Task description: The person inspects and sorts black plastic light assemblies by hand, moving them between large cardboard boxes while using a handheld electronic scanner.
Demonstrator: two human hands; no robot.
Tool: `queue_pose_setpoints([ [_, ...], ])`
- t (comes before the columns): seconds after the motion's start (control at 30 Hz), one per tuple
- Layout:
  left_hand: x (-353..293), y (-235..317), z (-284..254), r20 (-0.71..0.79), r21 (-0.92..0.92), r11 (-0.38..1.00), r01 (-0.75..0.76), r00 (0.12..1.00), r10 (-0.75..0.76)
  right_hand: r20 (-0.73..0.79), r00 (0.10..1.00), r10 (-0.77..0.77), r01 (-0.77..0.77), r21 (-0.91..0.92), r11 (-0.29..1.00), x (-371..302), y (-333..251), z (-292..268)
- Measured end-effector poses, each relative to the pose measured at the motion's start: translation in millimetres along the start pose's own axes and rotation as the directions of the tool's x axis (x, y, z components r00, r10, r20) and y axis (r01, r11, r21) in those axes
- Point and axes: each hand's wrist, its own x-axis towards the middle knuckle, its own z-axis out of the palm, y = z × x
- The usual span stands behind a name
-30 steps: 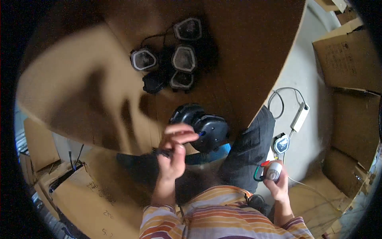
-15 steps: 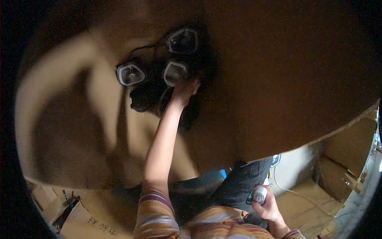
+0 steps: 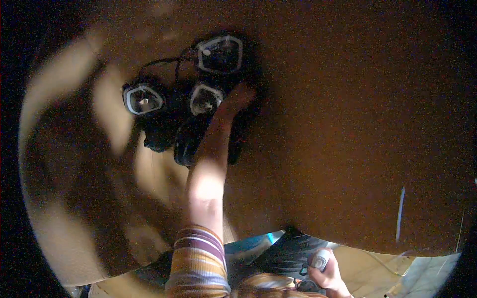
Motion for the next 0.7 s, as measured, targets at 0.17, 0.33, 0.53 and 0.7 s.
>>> queue_pose_setpoints([
  [0.17,-4,116,-9,-0.029,0.378,0.896,0.231,0.971,-0.238,0.019,0.996,0.089,-0.091,0.067,0.994,2,2,-2],
  [0.33,-37,152,-16,-0.125,0.430,0.876,0.217,0.976,-0.180,0.050,0.998,0.036,-0.033,-0.066,0.997,5,-11,1],
  [0.53,-70,227,4,-0.083,0.612,0.789,-0.050,0.989,0.126,0.038,0.998,0.047,-0.051,0.101,0.994,1,4,2],
  [0.7,-85,269,14,-0.144,0.592,0.803,-0.073,0.970,0.195,0.085,0.996,-0.027,0.028,-0.016,0.999,-3,4,1],
])
